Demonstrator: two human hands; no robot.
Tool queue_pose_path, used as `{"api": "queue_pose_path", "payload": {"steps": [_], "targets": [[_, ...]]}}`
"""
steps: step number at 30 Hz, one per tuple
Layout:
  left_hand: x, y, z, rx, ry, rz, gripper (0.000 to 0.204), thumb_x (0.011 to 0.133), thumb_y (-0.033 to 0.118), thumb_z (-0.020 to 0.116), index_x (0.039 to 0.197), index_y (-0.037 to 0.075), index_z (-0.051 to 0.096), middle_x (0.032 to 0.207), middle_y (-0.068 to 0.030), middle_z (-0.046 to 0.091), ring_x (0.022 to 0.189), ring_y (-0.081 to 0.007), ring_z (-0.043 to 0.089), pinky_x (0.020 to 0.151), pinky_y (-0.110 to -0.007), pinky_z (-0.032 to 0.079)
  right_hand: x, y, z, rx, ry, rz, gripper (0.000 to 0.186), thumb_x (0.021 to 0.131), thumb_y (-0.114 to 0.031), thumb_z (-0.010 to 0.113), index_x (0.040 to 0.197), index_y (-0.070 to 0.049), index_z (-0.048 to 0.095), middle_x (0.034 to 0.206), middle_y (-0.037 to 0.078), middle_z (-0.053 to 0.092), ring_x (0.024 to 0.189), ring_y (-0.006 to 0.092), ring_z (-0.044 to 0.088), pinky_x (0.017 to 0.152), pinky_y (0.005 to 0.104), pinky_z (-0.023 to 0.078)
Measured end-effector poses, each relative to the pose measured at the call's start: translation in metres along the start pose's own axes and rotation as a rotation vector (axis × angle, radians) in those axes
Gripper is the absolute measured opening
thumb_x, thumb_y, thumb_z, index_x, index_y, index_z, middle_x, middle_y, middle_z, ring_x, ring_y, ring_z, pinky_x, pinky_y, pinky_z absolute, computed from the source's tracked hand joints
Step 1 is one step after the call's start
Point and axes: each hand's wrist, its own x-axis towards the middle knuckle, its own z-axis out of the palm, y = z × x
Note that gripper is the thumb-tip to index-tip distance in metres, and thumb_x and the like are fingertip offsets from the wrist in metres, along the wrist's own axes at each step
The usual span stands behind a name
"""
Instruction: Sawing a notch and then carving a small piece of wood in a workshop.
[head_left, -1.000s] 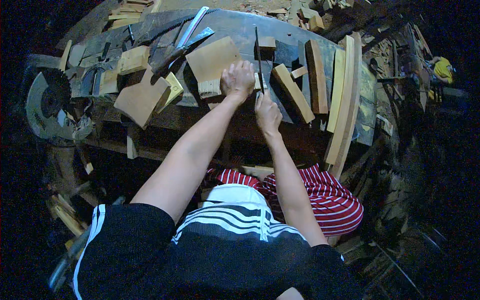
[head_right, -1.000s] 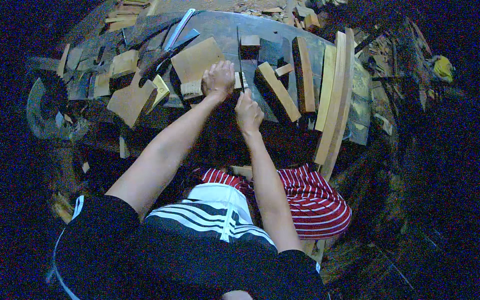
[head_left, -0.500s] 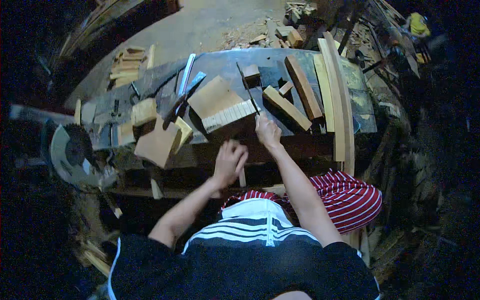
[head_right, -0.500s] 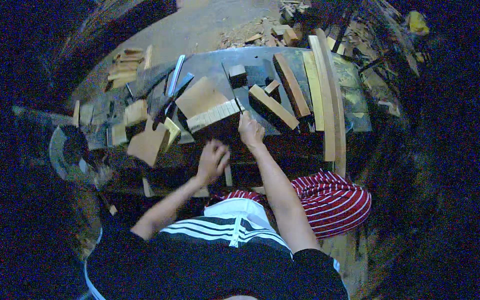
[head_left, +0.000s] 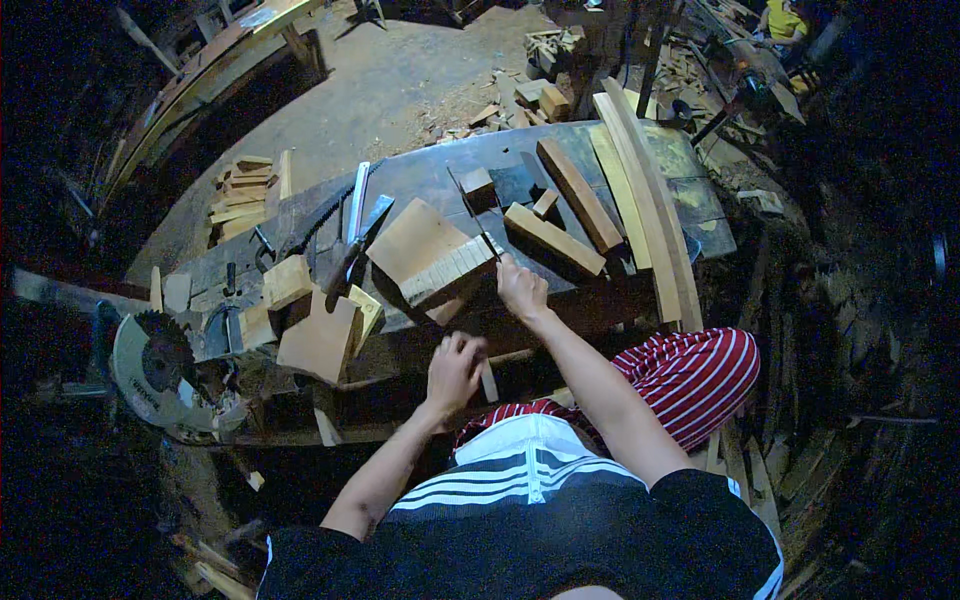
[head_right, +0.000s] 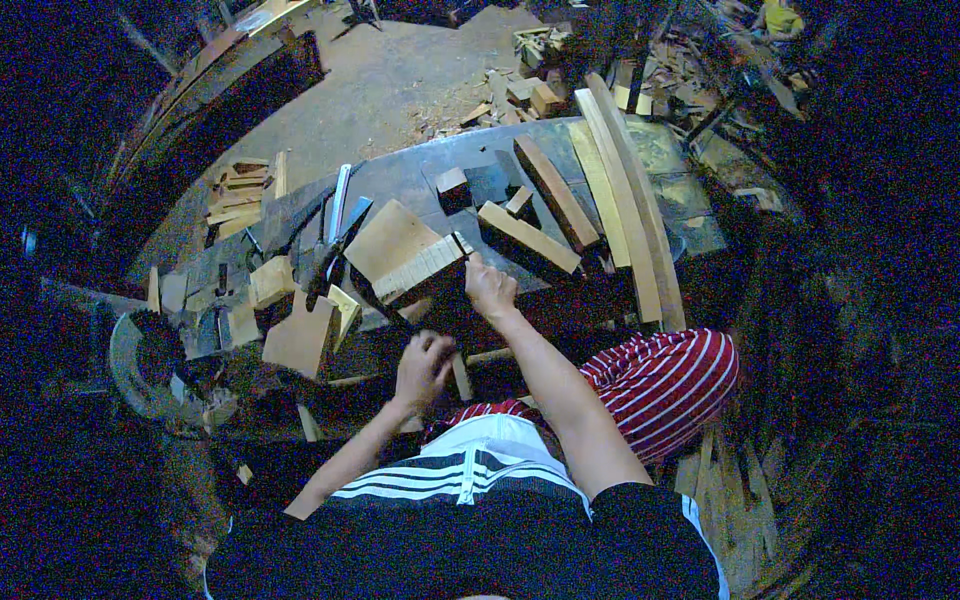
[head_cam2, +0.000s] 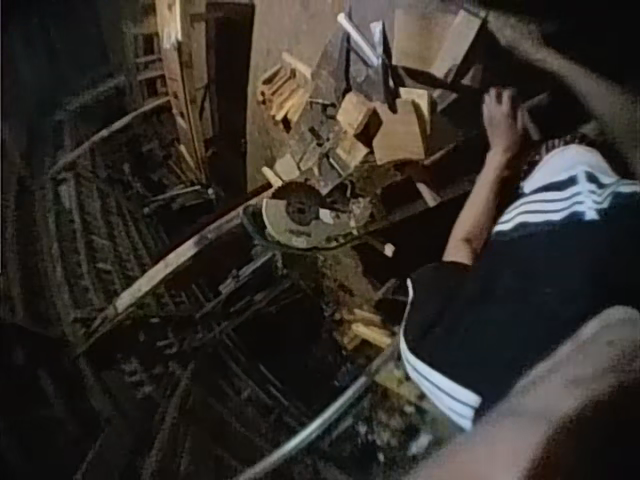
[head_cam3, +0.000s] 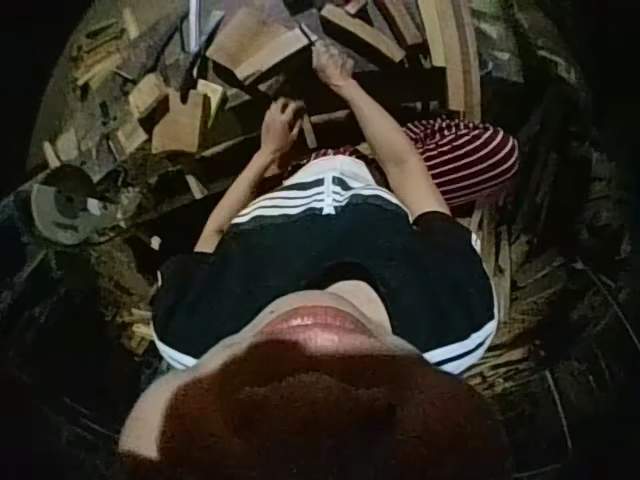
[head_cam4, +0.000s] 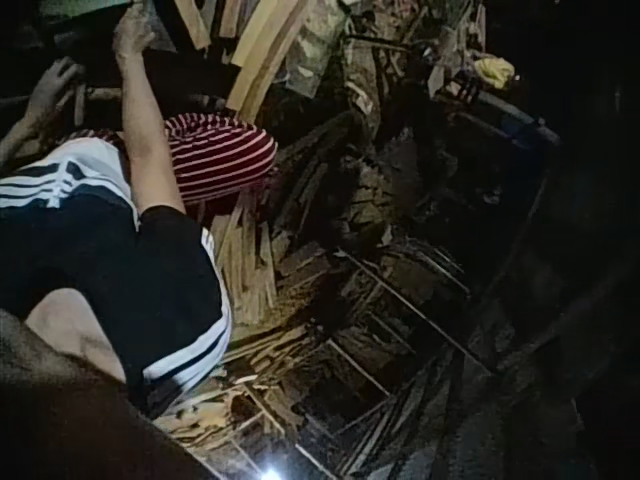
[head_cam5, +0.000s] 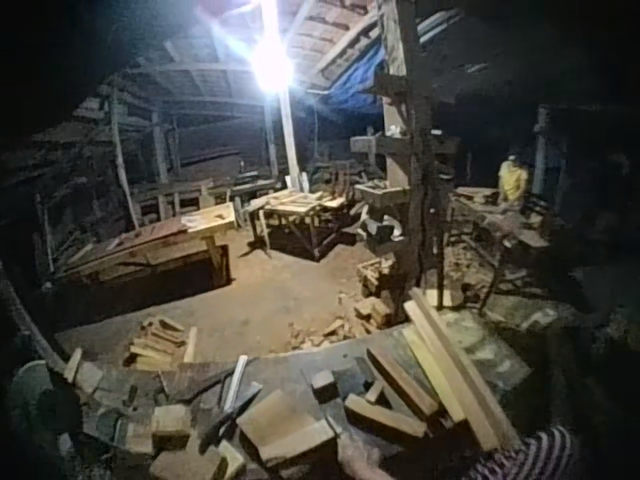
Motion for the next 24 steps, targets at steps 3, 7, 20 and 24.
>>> {"api": "queue_pose_path", "payload": {"steps": [3,7,20,24], "targets": [[0.067,-0.003,-0.004,0.089,0.265,0.069,0.025,0.081,0.017,0.06,0.104,0.011,0.055,0.099,-0.011,0.05,0.094,-0.0308,0.049,0.079,-0.041,0.042,0.0,0.002,0.001,-0.008,-0.011,0.009,0.025,0.092,-0.029,0.037,0.096,-0.008,0.049,0.074,0.022,0.064,0.068,0.0427,0.063,0.061,0.0546,0.049],[0.132,-0.043,0.028,0.365,0.42,-0.065,0.024,0.083,0.023,0.058,0.105,0.013,0.056,0.1,-0.0093,0.051,0.094,-0.0284,0.049,0.076,-0.042,0.041,0.0,-0.004,0.003,-0.022,-0.028,0.0,0.025,0.092,-0.029,0.037,0.096,-0.008,0.05,0.073,0.022,0.064,0.067,0.0432,0.063,0.061,0.0539,0.049],[0.198,-0.075,0.051,0.42,0.273,-0.486,0.027,0.09,0.031,0.043,0.087,0.012,0.061,0.091,-0.0079,0.061,0.09,-0.0249,0.058,0.076,-0.044,0.044,0.012,-0.009,0.007,-0.053,-0.028,-0.012,0.021,0.092,-0.027,0.043,0.09,-0.008,0.052,0.062,0.022,0.061,0.06,0.04,0.062,0.055,0.0504,0.05],[0.204,-0.069,0.054,0.425,0.302,-0.443,0.025,0.09,0.031,0.044,0.086,0.012,0.06,0.09,-0.0077,0.061,0.088,-0.0246,0.059,0.075,-0.043,0.044,0.014,-0.002,0.001,-0.014,-0.036,0.01,0.025,0.093,-0.026,0.041,0.085,-0.006,0.054,0.064,0.023,0.061,0.061,0.0404,0.062,0.056,0.0518,0.049]]}}
